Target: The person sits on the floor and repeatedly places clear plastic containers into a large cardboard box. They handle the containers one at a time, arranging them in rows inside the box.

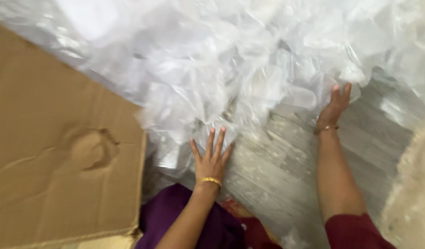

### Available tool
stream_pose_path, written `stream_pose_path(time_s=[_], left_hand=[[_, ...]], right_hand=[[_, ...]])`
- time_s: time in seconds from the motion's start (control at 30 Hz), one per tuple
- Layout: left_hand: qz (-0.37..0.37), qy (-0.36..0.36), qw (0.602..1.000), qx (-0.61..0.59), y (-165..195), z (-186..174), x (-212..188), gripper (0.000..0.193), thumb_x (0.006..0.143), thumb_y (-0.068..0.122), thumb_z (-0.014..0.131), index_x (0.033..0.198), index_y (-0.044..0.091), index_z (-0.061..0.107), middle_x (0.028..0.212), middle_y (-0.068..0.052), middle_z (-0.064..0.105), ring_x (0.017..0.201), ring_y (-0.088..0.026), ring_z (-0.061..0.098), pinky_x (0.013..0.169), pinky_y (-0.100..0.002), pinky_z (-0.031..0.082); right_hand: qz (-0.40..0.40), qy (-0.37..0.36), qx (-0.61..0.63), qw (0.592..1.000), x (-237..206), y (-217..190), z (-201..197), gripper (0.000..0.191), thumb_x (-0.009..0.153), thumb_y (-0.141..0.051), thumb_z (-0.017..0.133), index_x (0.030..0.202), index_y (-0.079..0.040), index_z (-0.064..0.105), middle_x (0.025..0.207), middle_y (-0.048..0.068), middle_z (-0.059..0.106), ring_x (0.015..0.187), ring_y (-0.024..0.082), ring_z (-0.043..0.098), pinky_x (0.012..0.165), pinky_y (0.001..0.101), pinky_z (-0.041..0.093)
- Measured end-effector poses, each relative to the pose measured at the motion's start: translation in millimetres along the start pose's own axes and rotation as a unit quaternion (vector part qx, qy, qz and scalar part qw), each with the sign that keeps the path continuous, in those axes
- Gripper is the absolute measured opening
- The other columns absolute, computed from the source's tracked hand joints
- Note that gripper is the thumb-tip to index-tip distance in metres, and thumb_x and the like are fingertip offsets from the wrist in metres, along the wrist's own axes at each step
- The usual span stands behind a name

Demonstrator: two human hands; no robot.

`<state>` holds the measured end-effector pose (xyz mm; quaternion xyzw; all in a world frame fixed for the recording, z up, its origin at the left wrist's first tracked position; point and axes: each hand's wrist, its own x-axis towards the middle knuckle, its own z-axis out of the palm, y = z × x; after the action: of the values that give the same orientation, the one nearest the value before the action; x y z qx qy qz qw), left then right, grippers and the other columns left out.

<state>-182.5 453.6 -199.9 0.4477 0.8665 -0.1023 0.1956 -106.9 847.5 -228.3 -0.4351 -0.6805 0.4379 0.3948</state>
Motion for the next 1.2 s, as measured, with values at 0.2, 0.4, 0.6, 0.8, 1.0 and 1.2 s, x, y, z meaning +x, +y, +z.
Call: stream_pose_path(time_s=[0.2, 0.4, 0.6, 0.8, 1.0, 1.2], left_hand=[[-0.081, 0.086, 0.991, -0.064, -72, 13, 63, 0.056, 0.101, 0.017, 0.048, 0.155, 0.033, 0.041, 0.164, -0.007, 0.022, 0.157, -0.032, 0.012, 0.115, -0.068, 0.025], [0.013, 0.204, 0.975, -0.086, -64, -45, -26, 0.048, 0.094, 0.017, 0.052, 0.142, 0.024, 0.053, 0.168, -0.018, 0.013, 0.155, -0.036, 0.016, 0.116, -0.066, 0.021], [-0.245, 0.484, 0.835, -0.097, -120, -77, -290, 0.07, 0.099, 0.015, 0.062, 0.161, 0.028, 0.034, 0.172, -0.015, 0.013, 0.163, -0.036, 0.017, 0.131, -0.067, 0.02], [-0.534, 0.297, 0.674, 0.416, -88, -74, -504, 0.058, 0.108, 0.035, 0.062, 0.152, 0.001, 0.046, 0.167, -0.033, 0.01, 0.154, -0.049, 0.015, 0.121, -0.07, 0.024], [-0.681, 0.381, 0.622, 0.06, -181, -5, -557, 0.082, 0.093, 0.037, 0.077, 0.167, 0.032, 0.042, 0.166, -0.026, -0.015, 0.152, -0.051, -0.014, 0.11, -0.087, -0.003], [-0.654, 0.467, 0.594, -0.028, -129, 52, -642, 0.062, 0.087, -0.006, 0.055, 0.143, 0.021, 0.055, 0.165, -0.026, 0.022, 0.154, -0.047, 0.018, 0.123, -0.066, 0.021]], right_hand=[[0.14, -0.045, -0.159, 0.976, -17, -52, 59, 0.088, 0.101, -0.063, 0.044, 0.166, -0.018, 0.003, 0.167, 0.024, -0.008, 0.154, 0.047, -0.007, 0.115, 0.07, -0.001], [0.168, -0.141, -0.282, 0.934, -20, -79, 37, 0.071, 0.104, -0.057, 0.037, 0.167, -0.032, 0.018, 0.177, 0.003, 0.008, 0.163, 0.032, 0.01, 0.124, 0.0731, 0.001], [-0.245, -0.13, -0.101, 0.955, -198, -24, 61, 0.072, 0.115, -0.026, 0.058, 0.168, -0.001, 0.016, 0.174, 0.019, 0.019, 0.165, 0.034, 0.022, 0.136, 0.051, 0.022], [-0.391, -0.285, 0.083, 0.871, -327, -114, 95, 0.079, 0.115, -0.024, 0.053, 0.16, 0.004, -0.006, 0.165, 0.025, -0.006, 0.161, 0.039, 0.01, 0.136, 0.0504, 0.016], [-0.506, -0.483, 0.032, 0.714, -413, -251, 148, 0.066, 0.102, -0.028, 0.062, 0.159, -0.005, 0.037, 0.165, 0.023, 0.036, 0.157, 0.042, 0.028, 0.132, 0.0549, 0.023], [-0.556, -0.58, -0.233, 0.548, -489, -232, 167, 0.075, 0.083, -0.051, 0.064, 0.151, -0.025, 0.046, 0.159, 0.018, 0.037, 0.15, 0.036, 0.031, 0.119, 0.0561, 0.024]])
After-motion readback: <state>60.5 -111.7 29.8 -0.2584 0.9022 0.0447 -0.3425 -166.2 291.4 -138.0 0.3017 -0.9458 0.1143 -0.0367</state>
